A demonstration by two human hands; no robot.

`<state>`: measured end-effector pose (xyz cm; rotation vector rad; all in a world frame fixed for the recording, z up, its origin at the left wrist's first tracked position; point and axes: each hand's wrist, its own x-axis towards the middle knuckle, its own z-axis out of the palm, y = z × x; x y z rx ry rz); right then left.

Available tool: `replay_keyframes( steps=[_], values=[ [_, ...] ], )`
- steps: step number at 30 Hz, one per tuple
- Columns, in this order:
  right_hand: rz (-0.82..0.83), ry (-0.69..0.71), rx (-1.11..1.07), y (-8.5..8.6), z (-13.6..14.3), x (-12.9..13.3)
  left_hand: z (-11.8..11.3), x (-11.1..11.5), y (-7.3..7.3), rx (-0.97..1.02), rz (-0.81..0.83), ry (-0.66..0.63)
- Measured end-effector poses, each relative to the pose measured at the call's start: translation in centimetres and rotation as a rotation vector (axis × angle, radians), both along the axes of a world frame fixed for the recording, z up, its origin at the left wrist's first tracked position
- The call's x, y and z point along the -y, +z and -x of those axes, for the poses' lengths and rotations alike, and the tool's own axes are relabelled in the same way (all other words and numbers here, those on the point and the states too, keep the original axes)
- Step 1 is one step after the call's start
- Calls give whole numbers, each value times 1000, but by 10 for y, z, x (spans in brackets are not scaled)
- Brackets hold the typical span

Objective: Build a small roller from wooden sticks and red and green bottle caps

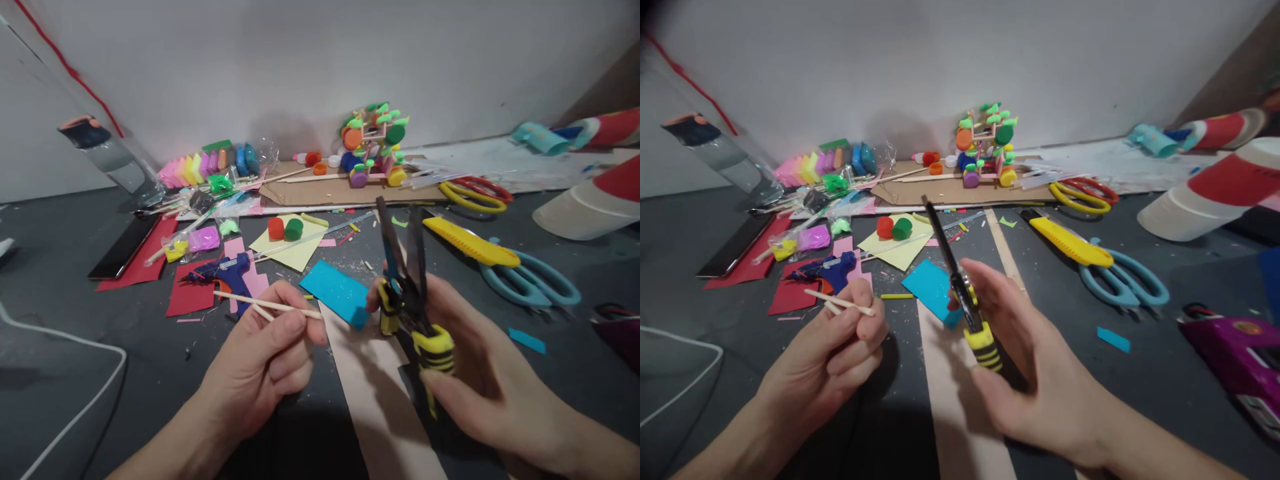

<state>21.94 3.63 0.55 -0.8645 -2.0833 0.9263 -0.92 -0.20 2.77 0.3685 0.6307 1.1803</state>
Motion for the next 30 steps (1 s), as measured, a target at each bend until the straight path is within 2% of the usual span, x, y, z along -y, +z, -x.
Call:
replay_keyframes(
  steps=[3, 5, 8, 10, 14, 22, 30],
  values=[
    [-24, -18, 212, 0, -8, 7, 0, 0, -1, -1, -7, 1],
    [-107, -33, 306, -1, -11, 10, -1, 1, -1, -1, -6, 8],
    [-280, -88, 341, -3, -10, 9, -3, 2, -2, 15, -1, 8],
    [-328, -105, 328, -2, -6, 6, -4, 3, -2, 35, 30, -3],
    [-324, -110, 304, -3, -1, 1, -6, 5, -2, 99, 98, -2],
    [-292, -84, 352, -11, -3, 5, -4, 8, -5, 136, 81, -14],
    [-305, -100, 376, -16, -3, 10, -7, 6, -4, 170, 143, 10]
  ],
)
